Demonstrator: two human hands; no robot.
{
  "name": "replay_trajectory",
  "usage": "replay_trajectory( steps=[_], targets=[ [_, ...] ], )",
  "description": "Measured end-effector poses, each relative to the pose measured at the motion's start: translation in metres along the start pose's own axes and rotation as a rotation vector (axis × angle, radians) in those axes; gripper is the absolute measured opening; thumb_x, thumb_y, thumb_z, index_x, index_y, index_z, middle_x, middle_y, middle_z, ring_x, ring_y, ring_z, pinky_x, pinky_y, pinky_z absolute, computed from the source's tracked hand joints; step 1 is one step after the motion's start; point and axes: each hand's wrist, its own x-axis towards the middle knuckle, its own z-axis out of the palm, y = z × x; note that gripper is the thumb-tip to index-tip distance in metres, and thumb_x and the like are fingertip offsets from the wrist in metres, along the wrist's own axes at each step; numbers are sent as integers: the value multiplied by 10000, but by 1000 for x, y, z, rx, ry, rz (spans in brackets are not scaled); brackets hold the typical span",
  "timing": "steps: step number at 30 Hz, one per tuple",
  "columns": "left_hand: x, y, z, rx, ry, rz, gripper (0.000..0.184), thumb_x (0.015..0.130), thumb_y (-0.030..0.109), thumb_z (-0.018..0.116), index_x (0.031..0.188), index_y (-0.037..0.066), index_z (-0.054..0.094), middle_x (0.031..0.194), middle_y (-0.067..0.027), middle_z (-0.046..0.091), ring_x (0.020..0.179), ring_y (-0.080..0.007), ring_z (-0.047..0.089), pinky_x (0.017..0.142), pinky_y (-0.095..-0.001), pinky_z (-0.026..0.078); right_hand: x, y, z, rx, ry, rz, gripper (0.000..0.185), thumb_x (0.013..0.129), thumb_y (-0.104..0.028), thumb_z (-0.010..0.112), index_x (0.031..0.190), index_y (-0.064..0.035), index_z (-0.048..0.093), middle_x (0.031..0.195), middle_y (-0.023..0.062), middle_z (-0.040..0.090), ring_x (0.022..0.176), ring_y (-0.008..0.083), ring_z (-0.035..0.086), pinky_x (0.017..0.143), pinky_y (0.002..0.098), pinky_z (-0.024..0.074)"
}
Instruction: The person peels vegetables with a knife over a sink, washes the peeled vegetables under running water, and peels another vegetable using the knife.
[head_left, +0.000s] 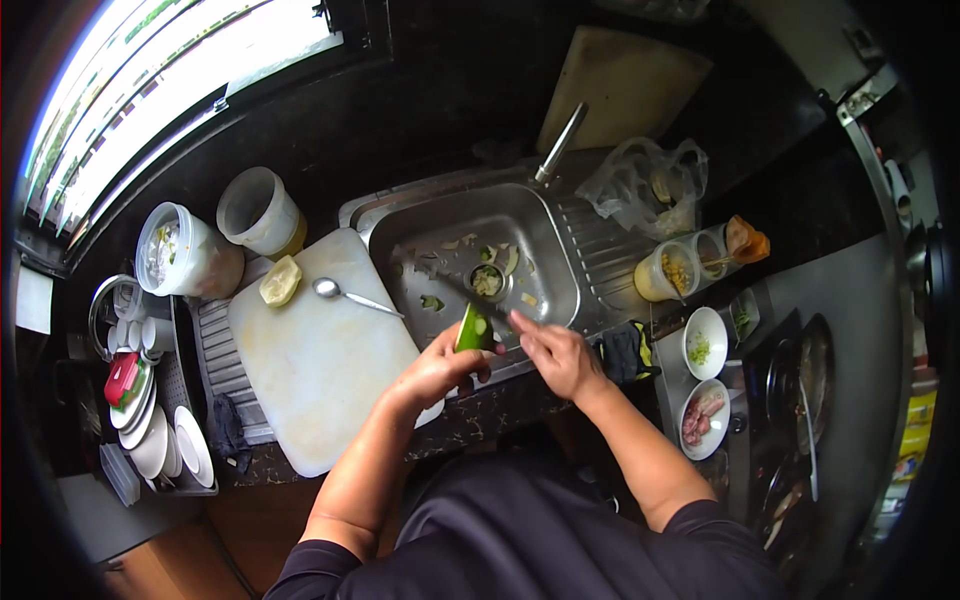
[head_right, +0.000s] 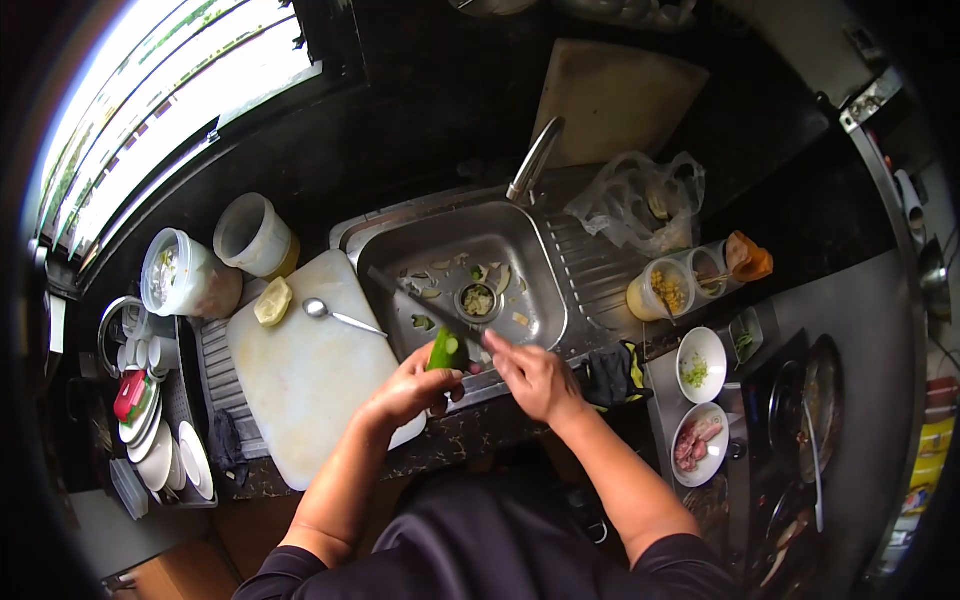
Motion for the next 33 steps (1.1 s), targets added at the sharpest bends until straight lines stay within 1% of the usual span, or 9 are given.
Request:
replay_trajectory(
  steps=[4, 9, 14, 17, 21, 25, 29, 31, 33],
  targets=[
    [2, 1, -17, 43, 20, -104, 388, 970, 244, 694, 1294, 55, 595, 1004, -37, 665, 792, -117, 643, 541, -260, 502, -32, -31, -19, -148, -139, 68, 422, 1008, -300, 695, 1429, -271, 689, 732, 113, 608, 691, 358, 685, 650, 451, 563],
    [2, 0, -5, 220, -57, -111, 343, 987, 241, 689, 1261, 59, 592, 1024, -37, 668, 779, -121, 639, 551, -262, 499, 0, -14, 5, -270, -104, 99, 411, 1023, -317, 676, 1431, -271, 685, 832, 155, 688, 772, 398, 712, 709, 465, 580],
    [1, -10, 18, -25, -50, -101, 533, 962, 146, 668, 1457, 91, 477, 1306, -108, 660, 966, -217, 722, 699, -352, 634, 9, 40, 21, 25, -20, 270, 417, 1051, -325, 631, 1456, -233, 657, 1061, 248, 740, 946, 466, 719, 847, 486, 581],
    [5, -17, 5, -54, 43, 4, 530, 952, 148, 642, 1448, 64, 476, 1243, -133, 670, 988, -289, 733, 738, -420, 654, -17, -10, -6, -40, -55, 110, 430, 1042, -325, 646, 1464, -237, 652, 970, 223, 740, 915, 442, 722, 822, 482, 582],
    [6, -19, -1, 21, 91, -28, 450, 951, 159, 634, 1369, 50, 509, 1106, -108, 670, 905, -238, 717, 674, -371, 612, -32, -42, -19, -168, -136, 184, 422, 1027, -243, 680, 1444, -179, 672, 863, 163, 710, 796, 366, 718, 733, 422, 574],
    [8, -20, -7, 98, 221, 43, 416, 949, 177, 648, 1330, 58, 529, 997, -60, 663, 814, -170, 682, 630, -302, 537, -14, -19, 10, -171, -69, 132, 409, 1025, -335, 677, 1427, -261, 685, 825, 138, 708, 759, 360, 718, 706, 460, 587],
    [15, -23, -8, 163, 184, -28, 443, 930, 167, 683, 1333, 75, 524, 953, -34, 653, 786, -139, 665, 627, -284, 517, 22, -1, 49, -174, -61, 200, 421, 1061, -438, 601, 1408, -218, 697, 1031, 216, 755, 974, 434, 726, 846, 472, 583],
    [14, -34, -3, 179, 57, -40, 508, 937, 151, 678, 1400, 66, 488, 1142, -77, 700, 836, -157, 680, 654, -298, 556, 46, 39, 55, -40, -142, 541, 501, 1079, -542, 526, 1388, -194, 709, 1134, 239, 754, 1086, 408, 726, 932, 440, 568],
    [9, -32, 9, 118, 41, 34, 555, 939, 148, 670, 1446, 60, 461, 1266, -112, 680, 917, -193, 701, 743, -340, 609, 50, 79, 47, 118, -276, 586, 559, 1114, -527, 462, 1430, -116, 669, 1263, 230, 736, 1162, 316, 731, 999, 367, 541]
  ],
)
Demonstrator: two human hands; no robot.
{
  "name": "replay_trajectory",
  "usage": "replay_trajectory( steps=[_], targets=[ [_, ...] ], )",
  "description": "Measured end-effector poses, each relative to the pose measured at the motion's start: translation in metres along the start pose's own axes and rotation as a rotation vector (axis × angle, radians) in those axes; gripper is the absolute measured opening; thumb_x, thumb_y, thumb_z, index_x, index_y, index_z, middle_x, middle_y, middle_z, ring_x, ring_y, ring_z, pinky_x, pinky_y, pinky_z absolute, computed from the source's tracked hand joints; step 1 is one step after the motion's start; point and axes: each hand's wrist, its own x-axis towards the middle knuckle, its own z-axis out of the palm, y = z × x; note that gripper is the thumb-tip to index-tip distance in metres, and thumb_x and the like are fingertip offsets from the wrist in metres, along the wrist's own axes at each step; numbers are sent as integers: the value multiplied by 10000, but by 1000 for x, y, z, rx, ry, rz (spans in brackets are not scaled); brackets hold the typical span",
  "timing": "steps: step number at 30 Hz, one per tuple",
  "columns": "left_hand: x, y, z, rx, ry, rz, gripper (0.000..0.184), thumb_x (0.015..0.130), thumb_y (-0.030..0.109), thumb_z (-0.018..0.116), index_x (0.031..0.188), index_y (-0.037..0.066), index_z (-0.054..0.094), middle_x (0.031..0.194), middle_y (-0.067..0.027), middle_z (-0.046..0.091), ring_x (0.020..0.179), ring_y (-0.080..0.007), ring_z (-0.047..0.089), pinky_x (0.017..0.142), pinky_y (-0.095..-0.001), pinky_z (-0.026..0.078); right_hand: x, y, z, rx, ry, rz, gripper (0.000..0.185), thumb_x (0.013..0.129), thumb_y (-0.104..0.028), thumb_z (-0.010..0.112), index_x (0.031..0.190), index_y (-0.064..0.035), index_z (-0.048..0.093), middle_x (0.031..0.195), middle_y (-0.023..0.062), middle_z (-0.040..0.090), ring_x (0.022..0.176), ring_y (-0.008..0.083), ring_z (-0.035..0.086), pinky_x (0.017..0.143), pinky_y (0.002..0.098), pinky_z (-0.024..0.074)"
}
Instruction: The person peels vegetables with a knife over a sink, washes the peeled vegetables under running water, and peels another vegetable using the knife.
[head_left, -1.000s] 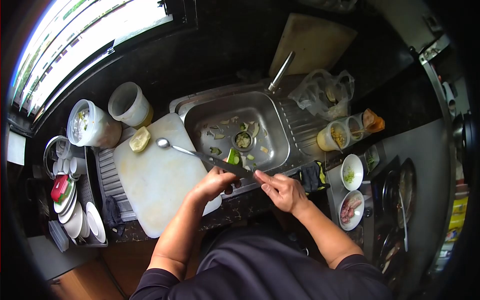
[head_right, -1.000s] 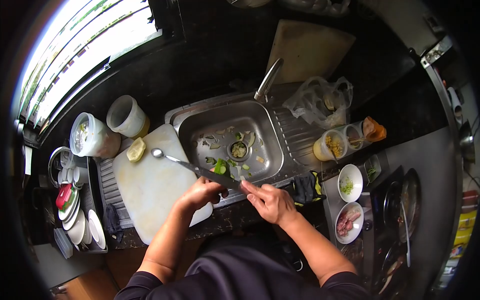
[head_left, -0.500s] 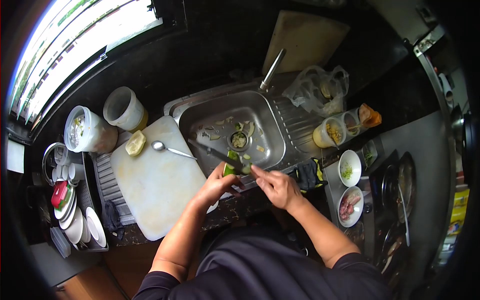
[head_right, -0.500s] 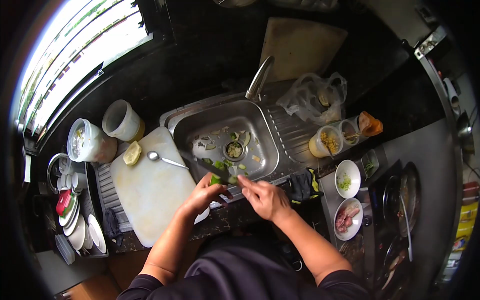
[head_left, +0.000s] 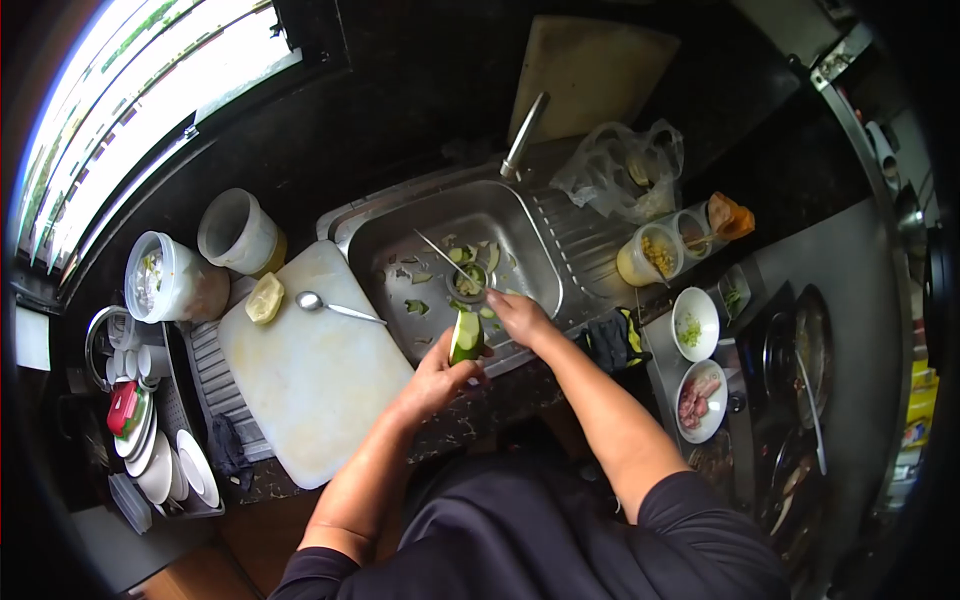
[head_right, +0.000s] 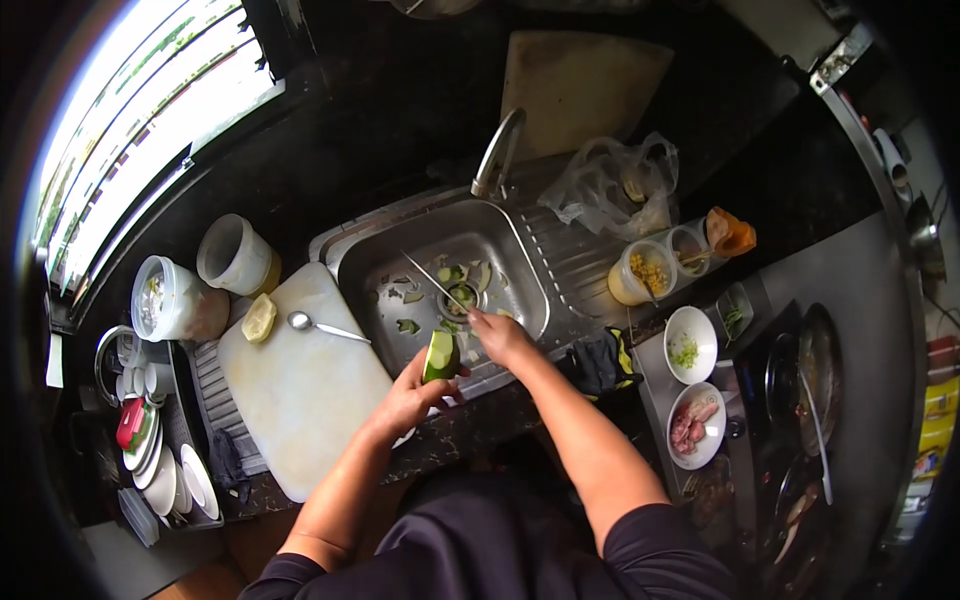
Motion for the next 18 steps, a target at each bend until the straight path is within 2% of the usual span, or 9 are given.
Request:
replay_trajectory(
  steps=[1, 4, 6, 9, 12, 14, 16, 17, 18],
  targets=[
    [-4, 8, 3, -93, 21, 19, 565, 951, 161, 672, 1461, 51, 457, 1302, -125, 658, 1014, -234, 703, 845, -395, 626, -3, 8, 0, 49, 89, -114, 518, 1110, -480, 491, 1435, -116, 664, 1265, 226, 736, 1169, 337, 726, 995, 385, 546],
    [-3, 7, -6, -268, 165, 86, 576, 966, 179, 678, 1482, 58, 453, 1284, -115, 654, 1065, -258, 695, 898, -422, 617, -55, -7, -2, 89, 191, -281, 447, 1103, -377, 543, 1441, -108, 655, 1284, 214, 732, 1180, 357, 720, 990, 402, 553],
    [0, 1, -19, -290, 225, 98, 526, 981, 206, 686, 1440, 61, 477, 1248, -102, 647, 1084, -257, 686, 861, -411, 610, -91, -34, -10, 85, 217, -350, 417, 1100, -320, 564, 1442, -99, 652, 1299, 205, 730, 1183, 356, 719, 989, 400, 554],
    [1, 6, -30, -326, 285, 148, 428, 999, 225, 704, 1332, 54, 497, 1094, -79, 650, 954, -214, 695, 704, -347, 581, -127, -45, -16, -60, 210, -422, 401, 1081, -272, 601, 1451, -126, 651, 1184, 185, 765, 1083, 360, 741, 923, 414, 578],
    [0, 7, -37, -364, 215, 191, 402, 1004, 189, 688, 1325, 50, 490, 1090, -92, 657, 920, -212, 695, 675, -332, 578, -142, -49, -19, -268, 140, -335, 409, 1067, -284, 619, 1456, -164, 655, 1014, 153, 767, 946, 362, 743, 836, 440, 592],
    [-1, 2, -43, -371, 189, 212, 379, 1038, 262, 610, 1347, 58, 527, 1166, -111, 674, 911, -240, 679, 697, -354, 554, -144, -48, -20, -243, 182, -388, 412, 1060, -317, 631, 1454, -202, 663, 898, 135, 730, 842, 359, 727, 759, 447, 589],
    [-2, 8, -47, -787, -12, 67, 431, 1091, 394, 498, 1357, 62, 565, 1203, -124, 687, 916, -268, 677, 746, -399, 551, -143, -45, -20, -240, 201, -401, 412, 1055, -325, 638, 1451, -216, 666, 893, 131, 728, 839, 358, 728, 749, 445, 590],
    [-1, 5, -45, -824, 92, 61, 522, 1115, 501, 397, 1367, 88, 593, 1230, -130, 695, 960, -278, 671, 787, -426, 534, -144, -45, -20, -239, 214, -412, 413, 1050, -334, 645, 1448, -230, 669, 889, 128, 726, 836, 358, 728, 740, 443, 590],
    [3, 1, -43, -827, 93, 64, 522, 1115, 501, 397, 1367, 88, 593, 1230, -130, 695, 960, -278, 671, 787, -426, 534, -146, -46, -19, -242, 211, -414, 413, 1050, -334, 645, 1448, -230, 669, 889, 128, 726, 836, 358, 728, 740, 443, 590]
  ],
)
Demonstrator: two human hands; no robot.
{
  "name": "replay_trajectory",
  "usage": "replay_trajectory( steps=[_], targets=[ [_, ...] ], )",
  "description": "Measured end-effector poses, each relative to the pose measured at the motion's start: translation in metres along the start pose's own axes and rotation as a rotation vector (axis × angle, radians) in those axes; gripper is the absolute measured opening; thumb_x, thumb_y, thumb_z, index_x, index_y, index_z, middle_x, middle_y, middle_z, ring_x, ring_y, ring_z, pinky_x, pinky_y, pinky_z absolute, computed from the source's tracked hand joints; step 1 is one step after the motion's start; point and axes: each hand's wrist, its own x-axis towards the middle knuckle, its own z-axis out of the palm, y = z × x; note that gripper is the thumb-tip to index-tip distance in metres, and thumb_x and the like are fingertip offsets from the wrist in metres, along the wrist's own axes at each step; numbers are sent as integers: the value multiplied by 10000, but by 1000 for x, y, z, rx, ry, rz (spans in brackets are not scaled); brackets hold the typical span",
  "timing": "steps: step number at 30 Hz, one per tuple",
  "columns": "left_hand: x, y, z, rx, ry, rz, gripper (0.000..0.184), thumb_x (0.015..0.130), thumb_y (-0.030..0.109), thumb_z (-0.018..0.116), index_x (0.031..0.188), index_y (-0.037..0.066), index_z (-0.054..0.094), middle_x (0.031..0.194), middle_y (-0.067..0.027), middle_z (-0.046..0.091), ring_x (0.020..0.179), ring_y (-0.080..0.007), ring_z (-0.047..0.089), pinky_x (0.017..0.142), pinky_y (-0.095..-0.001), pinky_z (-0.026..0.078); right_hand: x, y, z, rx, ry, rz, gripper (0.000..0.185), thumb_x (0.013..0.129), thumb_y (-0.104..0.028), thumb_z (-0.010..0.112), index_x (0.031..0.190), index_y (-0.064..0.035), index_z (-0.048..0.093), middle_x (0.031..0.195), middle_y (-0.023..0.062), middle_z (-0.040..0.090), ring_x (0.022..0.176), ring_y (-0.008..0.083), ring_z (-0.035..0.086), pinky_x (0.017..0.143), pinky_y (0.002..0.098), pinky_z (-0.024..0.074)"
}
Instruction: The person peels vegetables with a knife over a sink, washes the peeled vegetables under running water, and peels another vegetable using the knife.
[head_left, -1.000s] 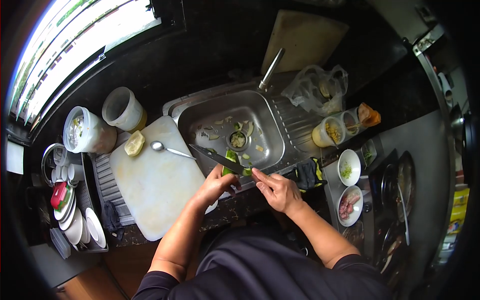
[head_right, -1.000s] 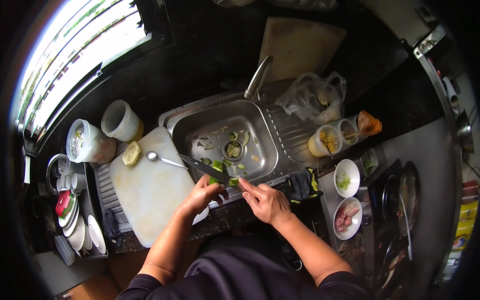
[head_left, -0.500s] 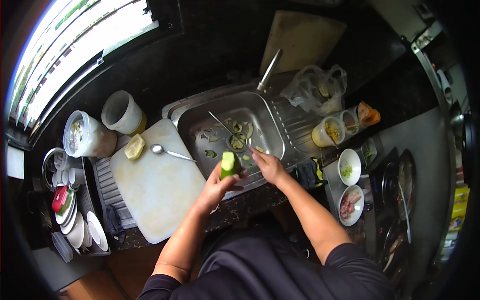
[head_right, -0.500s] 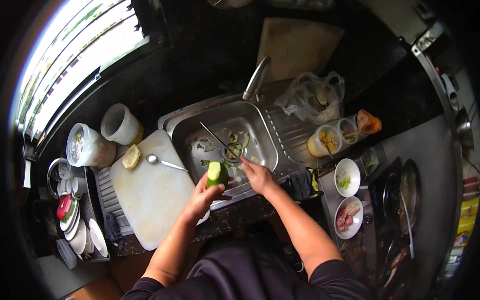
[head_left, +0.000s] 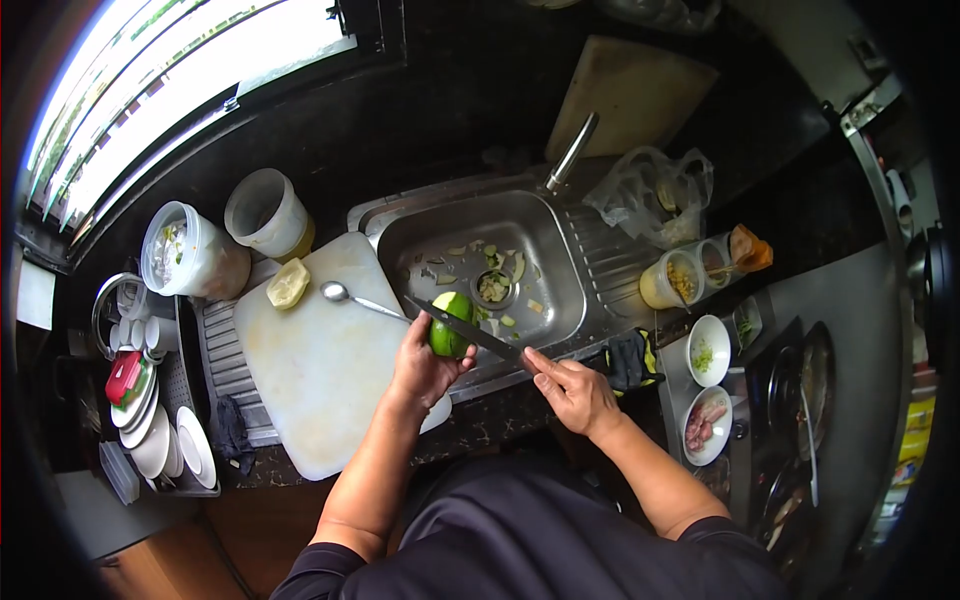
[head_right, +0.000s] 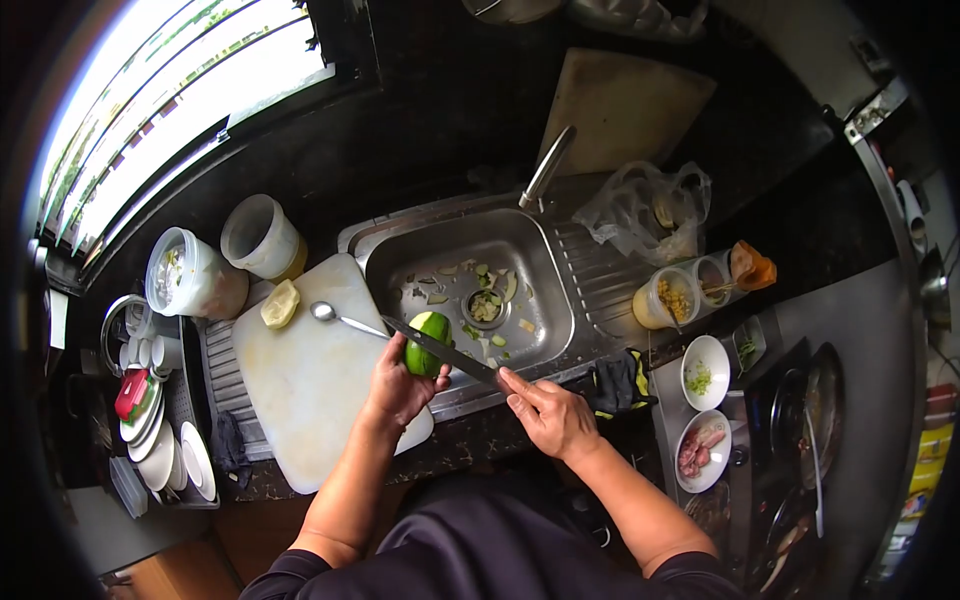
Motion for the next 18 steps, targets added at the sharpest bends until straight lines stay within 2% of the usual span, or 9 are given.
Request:
replay_trajectory(
  steps=[2, 4, 6, 9, 12, 13, 15, 17, 18],
  targets=[
    [5, -8, 1, 17, 149, 69, 507, 1127, 507, 390, 1369, 112, 595, 1237, -131, 694, 996, -267, 663, 784, -412, 521, -3, -7, 0, -43, -37, 35, 416, 1032, -339, 670, 1440, -260, 677, 855, 123, 703, 798, 358, 722, 707, 454, 587],
    [7, -15, 3, 25, 147, 107, 485, 1132, 495, 375, 1364, 127, 590, 1204, -115, 691, 1006, -245, 650, 783, -410, 512, -2, -15, 1, -94, -44, 53, 420, 1027, -339, 676, 1441, -271, 676, 843, 119, 691, 785, 360, 720, 698, 459, 585],
    [8, -21, 3, 95, 232, 199, 473, 1133, 500, 377, 1351, 124, 561, 1136, -83, 681, 939, -216, 661, 745, -386, 539, 1, -20, 4, -146, -47, 72, 424, 1022, -339, 682, 1443, -282, 674, 831, 115, 678, 773, 361, 718, 689, 465, 584],
    [5, -24, 8, 278, 323, 253, 447, 1137, 472, 350, 1360, 132, 536, 1104, -67, 670, 905, -199, 651, 707, -356, 535, 15, -27, 10, -192, -29, 30, 442, 1012, -294, 685, 1446, -208, 674, 799, 120, 662, 762, 340, 712, 682, 452, 570],
    [0, -26, 21, 386, 239, 226, 461, 1134, 446, 328, 1427, 137, 506, 1148, -66, 664, 879, -190, 645, 679, -328, 541, 52, -9, 33, -194, -8, 34, 431, 1022, -284, 676, 1444, -197, 673, 927, 149, 736, 852, 352, 742, 755, 430, 589],
    [-2, -34, 25, 375, 275, 199, 506, 1126, 441, 331, 1510, 139, 464, 1207, -81, 648, 912, -186, 642, 661, -310, 548, 74, 18, 49, -69, -10, 125, 429, 1026, -306, 671, 1448, -233, 668, 940, 161, 740, 849, 370, 739, 766, 448, 590],
    [-10, -37, 44, 288, 223, 214, 549, 1110, 426, 357, 1587, 156, 398, 1292, -94, 615, 985, -193, 639, 715, -353, 566, 82, 34, 57, 64, 4, 221, 427, 1030, -329, 666, 1453, -268, 663, 954, 173, 744, 845, 389, 736, 776, 465, 590],
    [-11, -31, 48, 232, 207, 232, 554, 1107, 426, 364, 1598, 170, 385, 1314, -96, 606, 1008, -193, 636, 731, -362, 567, 78, 39, 54, 175, 170, 17, 430, 1036, -319, 658, 1460, -245, 656, 1028, 209, 754, 875, 398, 740, 815, 457, 588],
    [-9, -26, 42, 235, 235, 237, 535, 1105, 429, 360, 1578, 183, 402, 1288, -89, 630, 988, -190, 643, 731, -361, 560, 68, 28, 46, 176, 156, 11, 430, 1036, -319, 658, 1460, -245, 656, 1028, 209, 754, 875, 398, 740, 815, 457, 588]
  ],
)
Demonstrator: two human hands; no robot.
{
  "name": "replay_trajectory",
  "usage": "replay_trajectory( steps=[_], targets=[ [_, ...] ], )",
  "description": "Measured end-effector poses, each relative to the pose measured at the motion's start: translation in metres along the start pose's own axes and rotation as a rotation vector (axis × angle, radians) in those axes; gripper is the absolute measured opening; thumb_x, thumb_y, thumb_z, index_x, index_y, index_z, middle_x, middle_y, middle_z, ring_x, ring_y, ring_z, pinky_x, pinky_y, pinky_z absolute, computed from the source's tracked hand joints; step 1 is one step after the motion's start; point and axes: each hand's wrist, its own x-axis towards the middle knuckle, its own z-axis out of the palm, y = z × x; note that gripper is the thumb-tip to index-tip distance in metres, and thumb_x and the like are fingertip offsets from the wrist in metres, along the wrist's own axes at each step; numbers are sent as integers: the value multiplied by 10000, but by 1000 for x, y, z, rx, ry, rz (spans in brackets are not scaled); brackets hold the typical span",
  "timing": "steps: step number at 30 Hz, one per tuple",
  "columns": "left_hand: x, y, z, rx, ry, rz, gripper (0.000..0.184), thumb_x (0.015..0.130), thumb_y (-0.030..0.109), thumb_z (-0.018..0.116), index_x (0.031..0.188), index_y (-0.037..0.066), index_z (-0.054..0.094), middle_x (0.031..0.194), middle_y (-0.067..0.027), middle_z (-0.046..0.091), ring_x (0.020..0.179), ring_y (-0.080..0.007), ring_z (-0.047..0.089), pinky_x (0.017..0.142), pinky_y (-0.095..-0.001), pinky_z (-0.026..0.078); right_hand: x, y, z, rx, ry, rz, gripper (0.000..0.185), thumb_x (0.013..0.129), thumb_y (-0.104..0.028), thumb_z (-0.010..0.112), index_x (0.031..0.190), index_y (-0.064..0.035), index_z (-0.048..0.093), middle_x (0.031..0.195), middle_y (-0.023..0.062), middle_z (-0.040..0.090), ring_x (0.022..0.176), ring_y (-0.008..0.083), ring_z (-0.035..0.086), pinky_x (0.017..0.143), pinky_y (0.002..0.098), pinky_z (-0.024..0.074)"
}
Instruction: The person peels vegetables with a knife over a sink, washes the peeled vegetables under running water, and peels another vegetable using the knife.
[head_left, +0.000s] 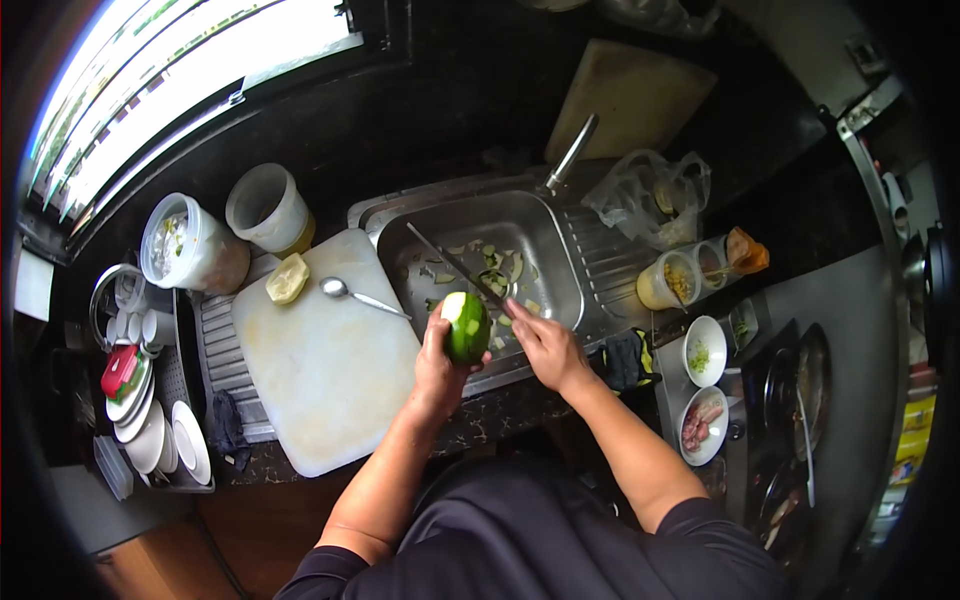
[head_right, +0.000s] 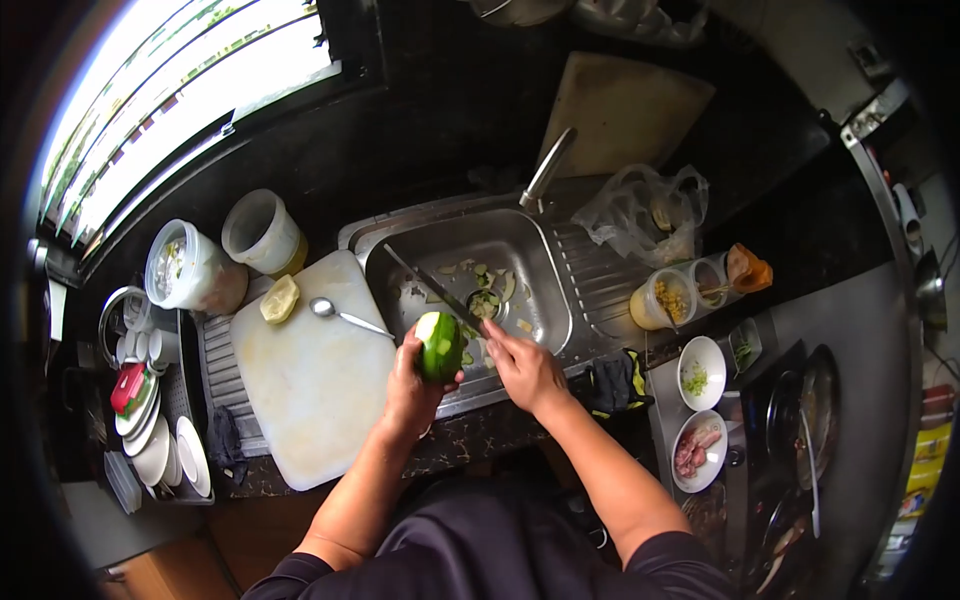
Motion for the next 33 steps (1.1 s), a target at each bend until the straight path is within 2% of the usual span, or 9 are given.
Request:
replay_trajectory(
  steps=[3, 5, 8, 14, 17, 20, 22, 28, 33],
  targets=[
    [10, 3, -16, 116, 11, 27, 434, 1113, 345, 388, 1507, 176, 455, 1223, -82, 690, 939, -184, 665, 699, -340, 542, -36, -49, -35, -112, -52, -132, 423, 1045, -325, 643, 1457, -230, 660, 1008, 197, 753, 864, 399, 735, 796, 467, 587],
    [10, 9, -6, 113, 43, 49, 291, 1122, 170, 422, 1395, 120, 507, 1094, -67, 764, 846, -161, 689, 626, -280, 502, -51, -71, -48, -303, -247, 91, 419, 1043, -308, 644, 1455, -231, 662, 1007, 192, 753, 851, 403, 729, 782, 476, 586],
    [13, -1, -14, 329, -45, 61, 453, 1116, 379, 320, 1476, 158, 484, 1199, -78, 702, 943, -191, 668, 702, -334, 550, -48, -68, -46, -335, -225, 93, 419, 1043, -310, 643, 1457, -250, 658, 995, 194, 755, 873, 416, 729, 776, 495, 583],
    [-9, -14, 6, 122, -130, 30, 549, 1105, 322, 363, 1625, 145, 360, 1412, -138, 560, 1210, -263, 624, 835, -421, 619, 2, 7, -11, -42, -8, 38, 393, 1054, -301, 636, 1428, -185, 667, 1063, 234, 747, 971, 447, 721, 817, 492, 576],
    [-1, -13, -10, 195, -14, 10, 492, 1114, 334, 388, 1568, 148, 422, 1351, -120, 605, 1105, -253, 670, 814, -406, 604, -21, -7, -22, -41, 38, -121, 403, 1049, -293, 644, 1440, -196, 664, 983, 209, 749, 921, 428, 725, 791, 485, 577],
    [5, -8, -18, 248, 36, 34, 382, 1121, 313, 423, 1455, 146, 507, 1258, -91, 655, 968, -224, 709, 761, -373, 576, -61, -42, -45, -214, -134, -16, 411, 1043, -291, 651, 1445, -206, 667, 881, 172, 723, 842, 399, 720, 756, 473, 577],
    [1, -2, -8, 632, 18, 255, 339, 1117, 286, 426, 1409, 145, 527, 1219, -75, 660, 955, -203, 698, 758, -366, 571, -70, -42, -45, -227, -137, 4, 421, 1032, -300, 666, 1445, -221, 671, 811, 146, 682, 777, 376, 706, 728, 466, 575],
    [5, -16, -9, 350, -27, 122, 440, 1117, 320, 395, 1482, 91, 489, 1224, -75, 649, 965, -184, 668, 816, -370, 583, -30, -49, -28, -308, -180, 68, 409, 1060, -281, 634, 1451, -168, 664, 995, 177, 763, 922, 360, 746, 816, 408, 581],
    [-10, -17, 7, 133, -157, 67, 505, 1125, 396, 388, 1529, 102, 466, 1246, -84, 607, 1052, -195, 627, 783, -360, 571, 10, 37, 15, 27, 28, 92, 409, 1068, -331, 617, 1454, -201, 653, 1129, 195, 757, 1020, 444, 720, 805, 478, 583]
  ],
)
